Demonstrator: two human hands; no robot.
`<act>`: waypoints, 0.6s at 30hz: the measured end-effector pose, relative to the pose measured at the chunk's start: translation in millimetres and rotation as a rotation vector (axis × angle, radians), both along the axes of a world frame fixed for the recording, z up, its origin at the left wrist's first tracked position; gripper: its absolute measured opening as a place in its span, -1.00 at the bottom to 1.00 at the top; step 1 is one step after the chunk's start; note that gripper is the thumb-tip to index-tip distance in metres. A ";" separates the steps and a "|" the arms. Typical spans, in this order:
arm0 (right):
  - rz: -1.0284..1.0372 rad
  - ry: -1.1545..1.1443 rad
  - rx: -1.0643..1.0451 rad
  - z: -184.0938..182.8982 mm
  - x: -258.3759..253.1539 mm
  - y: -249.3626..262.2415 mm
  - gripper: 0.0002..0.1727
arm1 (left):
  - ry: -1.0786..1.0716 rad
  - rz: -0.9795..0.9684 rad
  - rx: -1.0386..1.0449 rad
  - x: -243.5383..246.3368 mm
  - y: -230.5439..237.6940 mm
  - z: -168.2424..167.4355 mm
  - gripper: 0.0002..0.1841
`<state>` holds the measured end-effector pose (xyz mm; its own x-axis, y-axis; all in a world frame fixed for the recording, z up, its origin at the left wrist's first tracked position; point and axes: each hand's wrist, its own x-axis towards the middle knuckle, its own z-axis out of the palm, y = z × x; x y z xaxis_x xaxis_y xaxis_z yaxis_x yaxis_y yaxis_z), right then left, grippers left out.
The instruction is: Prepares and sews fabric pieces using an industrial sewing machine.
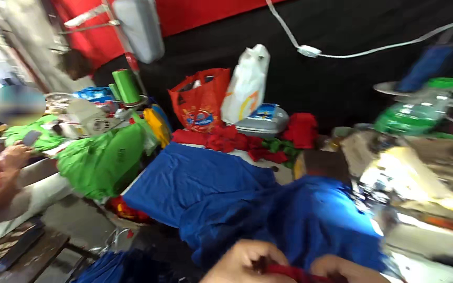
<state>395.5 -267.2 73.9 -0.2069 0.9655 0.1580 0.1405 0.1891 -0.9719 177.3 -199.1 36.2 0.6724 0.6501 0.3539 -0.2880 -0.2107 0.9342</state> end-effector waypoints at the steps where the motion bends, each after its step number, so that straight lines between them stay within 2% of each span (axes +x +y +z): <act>1: 0.052 0.028 0.042 -12.5 9.1 2.6 -0.87 | -0.001 -0.007 -0.044 -1.0 2.2 -2.5 -0.91; 6: 0.038 0.147 0.048 -27.8 8.8 10.5 -0.78 | 0.181 -0.011 -0.144 -6.3 8.4 -5.9 -0.84; 10: 0.028 0.107 0.116 -35.5 4.9 13.9 -0.86 | 0.314 0.029 -0.188 -2.6 2.0 14.0 -0.85; 15: 0.084 -0.052 0.272 -44.0 7.3 19.3 -0.86 | 0.251 0.083 -0.123 -3.1 8.5 -4.2 -0.86; 18: 0.110 -0.168 0.319 -41.4 7.2 15.7 -0.70 | 0.238 0.067 -0.140 -3.2 9.1 -7.2 -0.85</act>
